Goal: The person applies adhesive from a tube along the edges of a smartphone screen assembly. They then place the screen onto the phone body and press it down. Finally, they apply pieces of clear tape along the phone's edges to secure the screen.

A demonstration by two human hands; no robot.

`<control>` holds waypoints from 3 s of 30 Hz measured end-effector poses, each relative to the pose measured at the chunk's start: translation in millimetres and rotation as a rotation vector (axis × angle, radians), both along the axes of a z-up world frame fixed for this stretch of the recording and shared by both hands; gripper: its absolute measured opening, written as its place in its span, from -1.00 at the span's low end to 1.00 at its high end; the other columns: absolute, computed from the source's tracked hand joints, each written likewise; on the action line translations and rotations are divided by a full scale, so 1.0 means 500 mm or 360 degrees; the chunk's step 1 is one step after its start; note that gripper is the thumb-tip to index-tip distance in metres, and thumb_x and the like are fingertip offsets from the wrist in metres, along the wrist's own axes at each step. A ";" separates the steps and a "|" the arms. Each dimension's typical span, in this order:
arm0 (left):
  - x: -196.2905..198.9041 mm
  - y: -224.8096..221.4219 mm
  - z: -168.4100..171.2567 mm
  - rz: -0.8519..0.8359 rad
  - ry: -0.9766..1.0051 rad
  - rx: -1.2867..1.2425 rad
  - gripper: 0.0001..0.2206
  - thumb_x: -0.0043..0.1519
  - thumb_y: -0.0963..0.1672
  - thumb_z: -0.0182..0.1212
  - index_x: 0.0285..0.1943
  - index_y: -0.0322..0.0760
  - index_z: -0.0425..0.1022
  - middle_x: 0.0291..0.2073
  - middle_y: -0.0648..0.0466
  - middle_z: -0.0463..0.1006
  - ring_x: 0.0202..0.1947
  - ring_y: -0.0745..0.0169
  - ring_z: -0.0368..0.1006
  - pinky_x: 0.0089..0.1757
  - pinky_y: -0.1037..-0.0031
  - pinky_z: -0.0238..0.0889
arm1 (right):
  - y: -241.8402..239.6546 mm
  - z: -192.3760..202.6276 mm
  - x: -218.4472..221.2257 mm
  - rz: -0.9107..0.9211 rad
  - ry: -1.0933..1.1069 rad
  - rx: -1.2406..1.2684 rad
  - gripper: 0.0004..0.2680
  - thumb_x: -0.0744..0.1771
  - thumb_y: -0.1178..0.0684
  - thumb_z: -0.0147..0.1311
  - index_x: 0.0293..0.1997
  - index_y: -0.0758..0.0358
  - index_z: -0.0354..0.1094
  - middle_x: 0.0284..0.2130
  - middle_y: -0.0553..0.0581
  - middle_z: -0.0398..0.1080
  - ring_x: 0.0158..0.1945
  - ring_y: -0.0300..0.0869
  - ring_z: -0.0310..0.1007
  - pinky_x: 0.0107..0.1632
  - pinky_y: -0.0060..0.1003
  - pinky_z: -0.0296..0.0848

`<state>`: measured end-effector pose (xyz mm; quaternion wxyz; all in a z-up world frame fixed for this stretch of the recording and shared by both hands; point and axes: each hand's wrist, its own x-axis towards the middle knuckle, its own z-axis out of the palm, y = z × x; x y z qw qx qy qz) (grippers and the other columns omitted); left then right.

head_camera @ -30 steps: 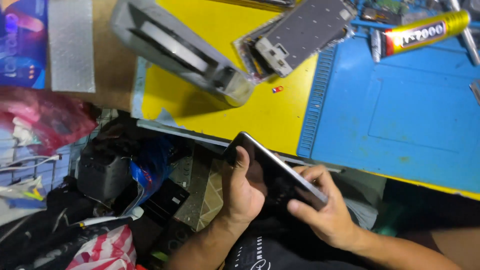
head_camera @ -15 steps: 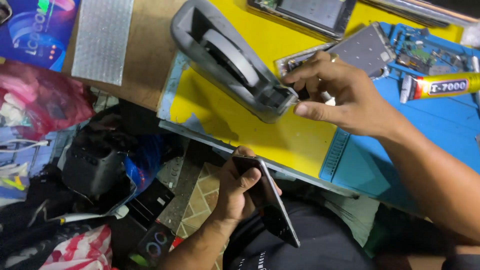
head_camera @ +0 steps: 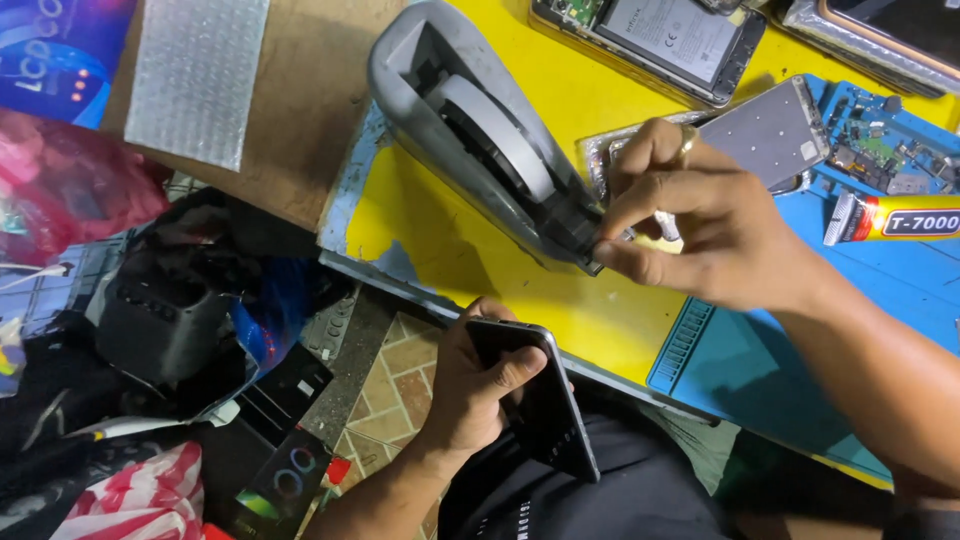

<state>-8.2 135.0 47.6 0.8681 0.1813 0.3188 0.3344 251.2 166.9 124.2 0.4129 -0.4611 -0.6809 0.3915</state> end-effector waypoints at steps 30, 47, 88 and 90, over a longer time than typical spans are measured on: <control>0.036 0.000 0.019 -0.0159 0.0108 -0.0239 -0.64 0.05 -0.19 0.48 -0.21 -0.30 0.27 -0.52 -0.18 0.47 -0.65 -0.22 0.51 -0.56 0.00 0.51 | -0.122 -0.076 -0.072 -0.0873 0.0284 0.0023 -0.93 0.35 0.19 0.16 -0.13 0.33 0.48 -0.08 0.36 0.49 0.13 0.06 0.53 0.20 -0.16 0.57; 0.030 -0.021 0.033 -0.0367 0.0391 0.0014 -0.71 0.03 -0.17 0.49 -0.18 -0.26 0.44 -0.35 0.08 0.59 -0.31 0.27 0.48 -0.19 0.55 0.34 | -0.208 -0.024 -0.066 -0.0653 0.0468 -0.0260 -0.97 0.35 0.21 0.14 -0.19 0.30 0.47 -0.20 0.18 0.53 -0.08 -0.16 0.54 0.08 -0.34 0.55; 0.132 -0.061 0.065 -0.1347 0.0977 0.0772 -0.66 -0.04 -0.01 0.51 -0.35 -0.17 0.39 -0.61 0.30 0.28 -0.56 0.45 0.16 -0.46 0.52 0.11 | -0.421 -0.056 -0.037 -0.0617 0.1085 -0.0843 -0.97 0.31 0.19 0.21 -0.33 0.22 0.45 -0.31 0.14 0.55 -0.23 -0.17 0.53 -0.10 -0.32 0.54; 0.129 -0.061 0.057 -0.1343 0.0895 0.0765 -0.67 -0.04 -0.02 0.49 -0.31 -0.18 0.40 -0.55 0.27 0.35 -0.49 0.43 0.23 -0.39 0.53 0.17 | -0.424 -0.059 -0.033 -0.0598 0.1134 -0.0866 -0.97 0.31 0.18 0.21 -0.31 0.23 0.47 -0.29 0.16 0.55 -0.22 -0.16 0.53 -0.09 -0.32 0.53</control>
